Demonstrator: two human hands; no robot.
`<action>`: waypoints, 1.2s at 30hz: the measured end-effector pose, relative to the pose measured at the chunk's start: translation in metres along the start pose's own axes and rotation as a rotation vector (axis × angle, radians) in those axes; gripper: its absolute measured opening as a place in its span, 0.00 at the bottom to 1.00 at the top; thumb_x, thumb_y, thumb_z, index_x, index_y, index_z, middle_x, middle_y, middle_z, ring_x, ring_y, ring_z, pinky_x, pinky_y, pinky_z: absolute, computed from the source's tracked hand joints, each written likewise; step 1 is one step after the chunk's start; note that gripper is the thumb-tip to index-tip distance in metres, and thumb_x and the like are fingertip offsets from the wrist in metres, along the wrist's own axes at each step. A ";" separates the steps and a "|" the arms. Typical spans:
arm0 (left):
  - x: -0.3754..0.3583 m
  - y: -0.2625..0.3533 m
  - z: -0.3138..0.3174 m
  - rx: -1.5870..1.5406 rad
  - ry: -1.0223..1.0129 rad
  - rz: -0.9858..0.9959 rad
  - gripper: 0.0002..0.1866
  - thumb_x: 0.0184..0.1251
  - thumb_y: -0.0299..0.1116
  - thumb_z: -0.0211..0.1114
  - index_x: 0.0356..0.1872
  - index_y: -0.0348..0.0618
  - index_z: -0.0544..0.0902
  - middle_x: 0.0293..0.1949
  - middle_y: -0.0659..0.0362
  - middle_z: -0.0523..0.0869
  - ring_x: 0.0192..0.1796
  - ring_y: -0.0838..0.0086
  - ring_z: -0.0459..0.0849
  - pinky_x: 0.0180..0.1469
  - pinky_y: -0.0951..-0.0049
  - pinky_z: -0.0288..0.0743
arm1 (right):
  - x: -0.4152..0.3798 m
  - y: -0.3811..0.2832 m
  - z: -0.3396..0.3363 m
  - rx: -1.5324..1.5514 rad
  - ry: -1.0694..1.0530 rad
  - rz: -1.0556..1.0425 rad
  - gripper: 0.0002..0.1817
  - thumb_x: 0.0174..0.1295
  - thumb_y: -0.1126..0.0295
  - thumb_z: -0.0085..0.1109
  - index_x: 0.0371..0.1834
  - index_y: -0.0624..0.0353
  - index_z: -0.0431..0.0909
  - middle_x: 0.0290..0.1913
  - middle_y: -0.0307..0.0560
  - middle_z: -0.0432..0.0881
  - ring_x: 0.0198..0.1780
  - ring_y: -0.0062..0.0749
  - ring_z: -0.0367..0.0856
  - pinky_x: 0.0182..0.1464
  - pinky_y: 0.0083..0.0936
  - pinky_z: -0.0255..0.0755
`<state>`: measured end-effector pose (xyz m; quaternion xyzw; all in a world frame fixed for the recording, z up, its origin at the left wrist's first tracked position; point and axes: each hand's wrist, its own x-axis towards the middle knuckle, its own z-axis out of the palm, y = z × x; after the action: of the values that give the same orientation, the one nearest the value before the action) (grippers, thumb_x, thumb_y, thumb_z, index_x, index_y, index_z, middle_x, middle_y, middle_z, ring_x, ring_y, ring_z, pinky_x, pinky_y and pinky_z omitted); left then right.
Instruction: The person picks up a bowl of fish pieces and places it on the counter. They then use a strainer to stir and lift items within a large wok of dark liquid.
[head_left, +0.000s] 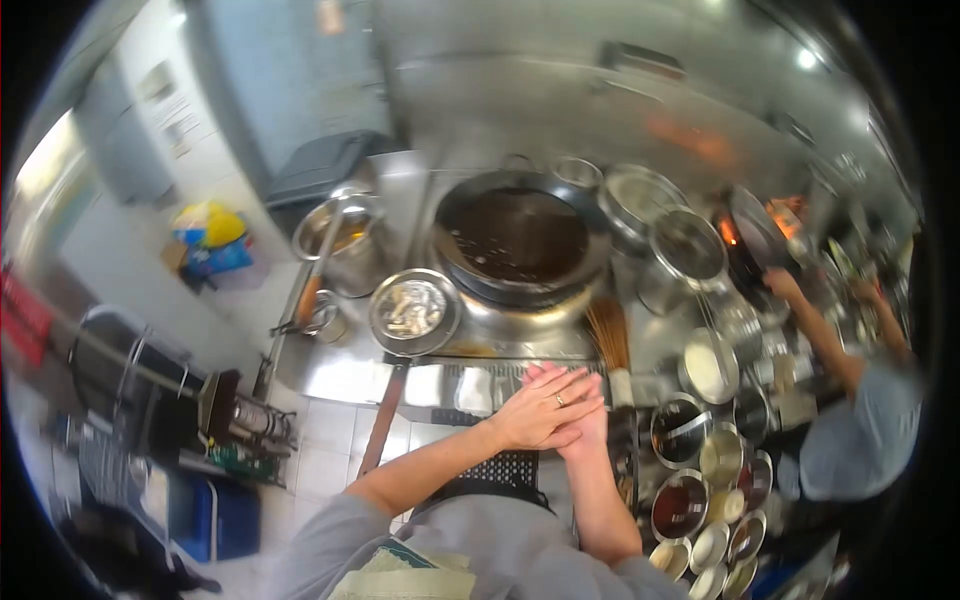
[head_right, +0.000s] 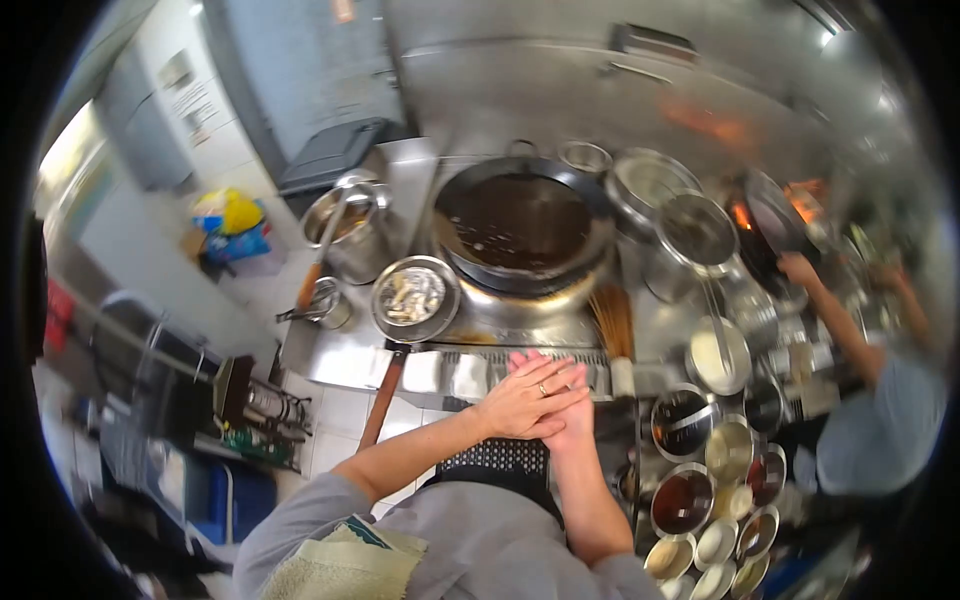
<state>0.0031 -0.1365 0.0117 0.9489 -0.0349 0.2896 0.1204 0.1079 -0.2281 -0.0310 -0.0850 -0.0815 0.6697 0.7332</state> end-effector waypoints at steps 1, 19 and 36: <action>-0.003 -0.009 0.000 0.063 -0.028 -0.123 0.30 0.73 0.50 0.61 0.69 0.44 0.78 0.71 0.42 0.77 0.75 0.46 0.72 0.76 0.42 0.62 | -0.006 -0.006 0.014 0.111 0.089 -0.016 0.53 0.70 0.23 0.36 0.80 0.62 0.60 0.78 0.66 0.67 0.78 0.58 0.65 0.78 0.52 0.60; -0.135 -0.035 -0.073 -0.310 0.232 -1.098 0.12 0.77 0.37 0.66 0.39 0.37 0.89 0.16 0.55 0.77 0.19 0.77 0.71 0.24 0.69 0.68 | 0.005 -0.248 -0.005 -0.514 0.379 -0.379 0.24 0.76 0.76 0.54 0.73 0.69 0.63 0.39 0.44 0.77 0.26 0.14 0.64 0.22 0.11 0.60; -0.151 -0.076 -0.118 -0.363 0.327 -1.012 0.14 0.74 0.34 0.68 0.28 0.36 0.84 0.18 0.49 0.77 0.19 0.61 0.74 0.26 0.64 0.69 | -0.005 -0.157 0.216 -2.706 0.236 0.013 0.24 0.64 0.81 0.57 0.66 0.61 0.77 0.44 0.64 0.84 0.50 0.64 0.82 0.52 0.49 0.76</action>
<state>-0.1759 -0.0339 0.0066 0.7544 0.3944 0.3283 0.4093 0.2095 -0.2433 0.2154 -0.7892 -0.6067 0.0583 0.0760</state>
